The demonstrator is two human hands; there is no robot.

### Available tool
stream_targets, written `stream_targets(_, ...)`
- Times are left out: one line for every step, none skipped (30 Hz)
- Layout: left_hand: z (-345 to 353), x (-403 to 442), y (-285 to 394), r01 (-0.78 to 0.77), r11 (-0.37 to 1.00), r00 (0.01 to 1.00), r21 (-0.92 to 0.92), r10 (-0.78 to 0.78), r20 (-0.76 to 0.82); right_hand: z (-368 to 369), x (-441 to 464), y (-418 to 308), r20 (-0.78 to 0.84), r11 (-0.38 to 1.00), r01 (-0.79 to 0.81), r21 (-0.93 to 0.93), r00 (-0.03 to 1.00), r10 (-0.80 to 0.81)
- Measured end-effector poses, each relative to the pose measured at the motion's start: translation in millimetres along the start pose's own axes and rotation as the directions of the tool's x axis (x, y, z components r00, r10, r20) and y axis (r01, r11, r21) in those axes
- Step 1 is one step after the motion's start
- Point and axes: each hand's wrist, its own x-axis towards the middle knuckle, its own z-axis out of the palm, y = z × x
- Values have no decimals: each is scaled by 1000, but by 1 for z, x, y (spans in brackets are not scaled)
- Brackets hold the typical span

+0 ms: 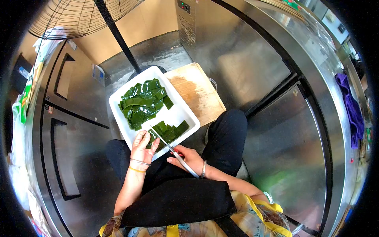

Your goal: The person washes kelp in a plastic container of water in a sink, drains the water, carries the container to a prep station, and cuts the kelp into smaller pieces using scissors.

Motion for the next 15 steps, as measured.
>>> stream_targets(0, 0, -1, 0, 1000, 1000, 1, 0, 0, 1, 0, 1, -9, 1000, 9, -14, 1000, -9)
stream_targets(0, 0, -3, -26, 1000, 1000, -2, 26, 1, 2, 1, 0, -9, 1000, 9, -13, 1000, -9)
stream_targets(-1, 1, -4, -52, 999, 999, -5, 52, 1, 2, 1, -1, -13, 1000, 2, -4, 1000, -2)
stream_targets(-3, 1, -6, -52, 999, 999, -5, 52, 1, 2, 1, -2, -17, 1000, -6, 3, 1000, 6)
stream_targets(-7, 1, -8, -64, 998, 998, 12, 64, 18, 2, 1, -2, -17, 1000, -6, 4, 1000, 6)
stream_targets(-10, 1, -10, -77, 997, 997, 28, 76, 35, 1, 1, -2, -24, 1000, -3, -17, 1000, 2)
stream_targets(-11, 2, -12, -77, 997, 997, 27, 76, 33, 1, 1, -2, -30, 999, 1, -38, 1000, -2)
stream_targets(-13, 2, -13, -79, 996, 996, 30, 78, 41, 2, 0, -2, -29, 999, 0, -38, 1000, -1)
stream_targets(-14, 2, -14, -81, 996, 996, 33, 79, 48, 2, 0, -2, -31, 999, -30, -45, 999, 29)
stream_targets(-13, 1, -15, -80, 996, 996, 32, 78, 47, 2, -1, -3, -34, 997, -61, -52, 998, 59)
stream_targets(-12, 1, -15, -71, 997, 996, 29, 70, 48, 2, -1, -5, -34, 997, -61, -52, 998, 60)
stream_targets(-11, 1, -15, -63, 998, 997, 26, 61, 50, 1, -2, -7, -37, 995, -69, -67, 997, 67)
stream_targets(-11, 1, -16, -62, 998, 997, 26, 61, 50, 1, -2, -9, -40, 994, -77, -81, 996, 74)
stream_targets(-12, 2, -16, -54, 998, 997, 20, 53, 53, 1, -2, -9, -40, 994, -78, -81, 996, 74)
stream_targets(-12, 2, -16, -46, 999, 997, 13, 45, 56, 0, -2, -9, -34, 993, -93, -66, 995, 91)
